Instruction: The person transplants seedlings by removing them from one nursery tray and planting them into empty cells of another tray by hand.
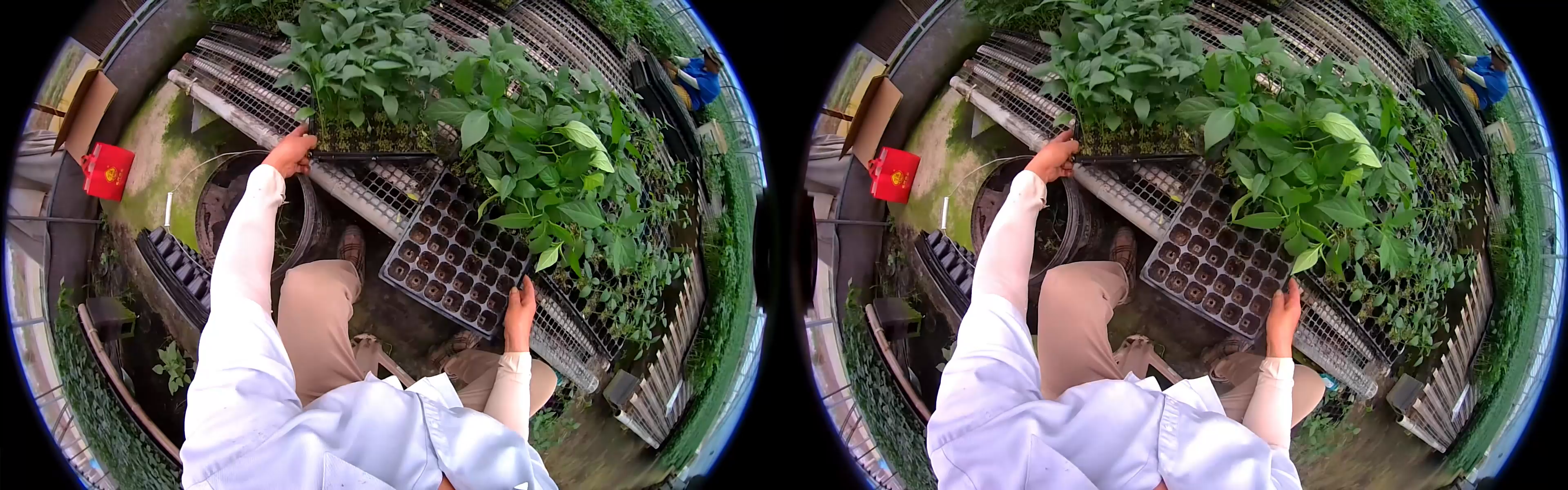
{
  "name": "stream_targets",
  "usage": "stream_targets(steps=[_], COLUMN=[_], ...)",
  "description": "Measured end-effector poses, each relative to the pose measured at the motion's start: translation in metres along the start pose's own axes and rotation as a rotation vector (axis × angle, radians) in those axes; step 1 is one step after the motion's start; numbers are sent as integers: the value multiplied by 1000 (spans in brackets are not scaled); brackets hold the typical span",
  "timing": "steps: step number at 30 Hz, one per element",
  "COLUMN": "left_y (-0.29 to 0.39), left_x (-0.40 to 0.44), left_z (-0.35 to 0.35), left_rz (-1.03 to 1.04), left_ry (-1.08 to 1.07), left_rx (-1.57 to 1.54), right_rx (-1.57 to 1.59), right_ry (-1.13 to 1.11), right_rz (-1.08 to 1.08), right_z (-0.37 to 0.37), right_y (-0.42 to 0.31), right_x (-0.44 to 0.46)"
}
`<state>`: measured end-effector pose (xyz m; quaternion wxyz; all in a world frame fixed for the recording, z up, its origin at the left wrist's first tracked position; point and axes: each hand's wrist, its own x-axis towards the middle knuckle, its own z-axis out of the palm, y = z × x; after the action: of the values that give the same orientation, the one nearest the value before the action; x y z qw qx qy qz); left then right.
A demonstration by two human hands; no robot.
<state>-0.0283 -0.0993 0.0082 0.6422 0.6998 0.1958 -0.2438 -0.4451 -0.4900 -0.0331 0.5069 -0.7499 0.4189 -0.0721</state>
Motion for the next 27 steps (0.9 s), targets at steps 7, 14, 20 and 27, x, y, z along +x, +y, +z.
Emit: stream_targets(steps=[7, 14, 20, 27], left_y=[-5, 8, 21, 24], left_x=[-2, 7, 12, 33], left_z=[-35, -29, -32, -47], left_rz=[17, 37, 6, -59], left_ry=[-164, -29, -16, -13], left_rx=[439, 823, 885, 857], right_rx=[65, -156, -442, -744], right_ry=[128, 188, 294, 620], right_rz=[-172, -327, -509, -660], right_z=[12, 14, 26, 64], right_y=[-6, -25, -57, -113], right_x=[30, 106, 189, 204])
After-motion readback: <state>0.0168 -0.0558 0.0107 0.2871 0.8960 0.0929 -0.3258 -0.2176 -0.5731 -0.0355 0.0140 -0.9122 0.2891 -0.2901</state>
